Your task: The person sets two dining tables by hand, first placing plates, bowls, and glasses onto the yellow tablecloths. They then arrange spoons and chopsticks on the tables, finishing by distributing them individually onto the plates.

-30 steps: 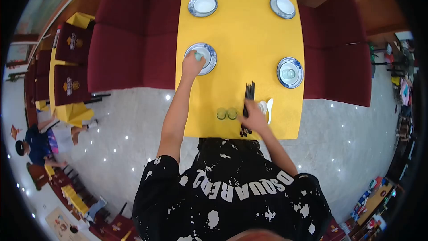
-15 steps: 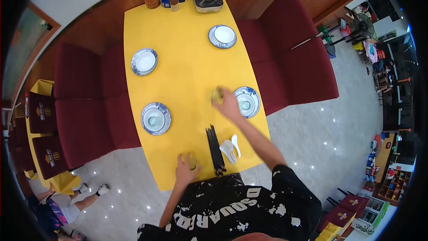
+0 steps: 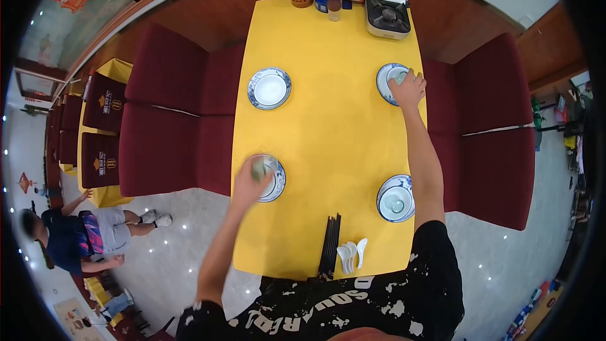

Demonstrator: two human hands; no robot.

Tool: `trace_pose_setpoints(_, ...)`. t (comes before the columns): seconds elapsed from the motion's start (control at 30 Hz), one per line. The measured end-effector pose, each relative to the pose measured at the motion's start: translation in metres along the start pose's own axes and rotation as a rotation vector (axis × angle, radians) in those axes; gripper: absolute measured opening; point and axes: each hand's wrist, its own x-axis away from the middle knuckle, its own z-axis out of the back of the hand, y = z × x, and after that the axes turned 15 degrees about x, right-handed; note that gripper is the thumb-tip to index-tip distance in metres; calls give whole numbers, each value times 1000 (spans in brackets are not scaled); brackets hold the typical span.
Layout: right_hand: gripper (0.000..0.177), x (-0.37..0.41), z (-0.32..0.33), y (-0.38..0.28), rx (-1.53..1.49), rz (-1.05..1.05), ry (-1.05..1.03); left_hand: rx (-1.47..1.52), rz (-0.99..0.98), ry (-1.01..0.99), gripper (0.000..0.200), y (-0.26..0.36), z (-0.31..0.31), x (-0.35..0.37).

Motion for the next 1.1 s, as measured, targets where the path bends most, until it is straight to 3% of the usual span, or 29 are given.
trace_pose_setpoints(0.1, 87, -2, -36, 10, -205, 101, -32, 95, 42, 52, 46, -27, 6, -133)
trace_pose_setpoints(0.2, 81, 24, 18, -1, -97, -31, -9, 28, -68, 67, 51, -42, 2, -214)
trace_pose_setpoints(0.27, 75, 57, 37, 15, -398, 66, 3, -13, -29, 13, 54, -55, -9, -237)
trace_pose_setpoints(0.3, 72, 81, 48, 27, -544, 114, 7, -69, -47, 7, 54, -64, -16, -244)
trace_pose_setpoints(0.4, 58, 210, 134, 41, -538, 148, -50, -139, -140, 5, 60, -105, -33, -258)
trace_pose_setpoints(0.47, 56, 305, 168, 63, -376, 157, -114, -187, -94, 28, 62, -112, -35, -256)
trace_pose_setpoints(0.5, 55, 353, 177, 75, -325, 190, -42, -205, -87, 49, 63, -109, -36, -264)
trace_pose_setpoints(0.63, 51, 504, 223, 91, -328, -261, -333, -276, -75, -32, 78, -123, -28, -285)
trace_pose_setpoints(0.67, 51, 530, 223, 98, -330, -272, -348, -280, -244, -15, 83, -156, -32, -298)
trace_pose_setpoints(0.73, 56, 571, 225, 106, -306, -321, -404, -285, -214, -32, 78, -145, -25, -292)
trace_pose_setpoints(0.77, 60, 580, 221, 109, -295, -334, -423, -336, -204, 21, 70, -81, -10, -249)
trace_pose_setpoints(0.8, 64, 596, 209, 115, -239, -355, -428, -318, -332, 136, 64, -61, -9, -225)
trace_pose_setpoints(0.9, 73, 621, 159, 132, -153, -392, -492, -56, -449, 244, 48, -45, -31, -139)
trace_pose_setpoints(0.93, 72, 618, 151, 132, -106, -362, -500, 42, -267, 137, 33, -27, -39, -90)
trace_pose_setpoints(0.97, 70, 616, 145, 134, -57, -328, -509, 167, -261, 70, 25, -32, -56, -40)
trace_pose_setpoints(1.0, 69, 618, 143, 135, -7, -296, -518, 121, -70, -56, 21, -40, -73, 15)
trace_pose_setpoints(1.03, 67, 618, 143, 136, -45, -288, -524, 49, -52, -193, 22, -33, -84, 68)
trace_pose_setpoints(1.1, 65, 610, 141, 144, -113, -252, -519, 303, -10, -422, 26, -72, -117, 166)
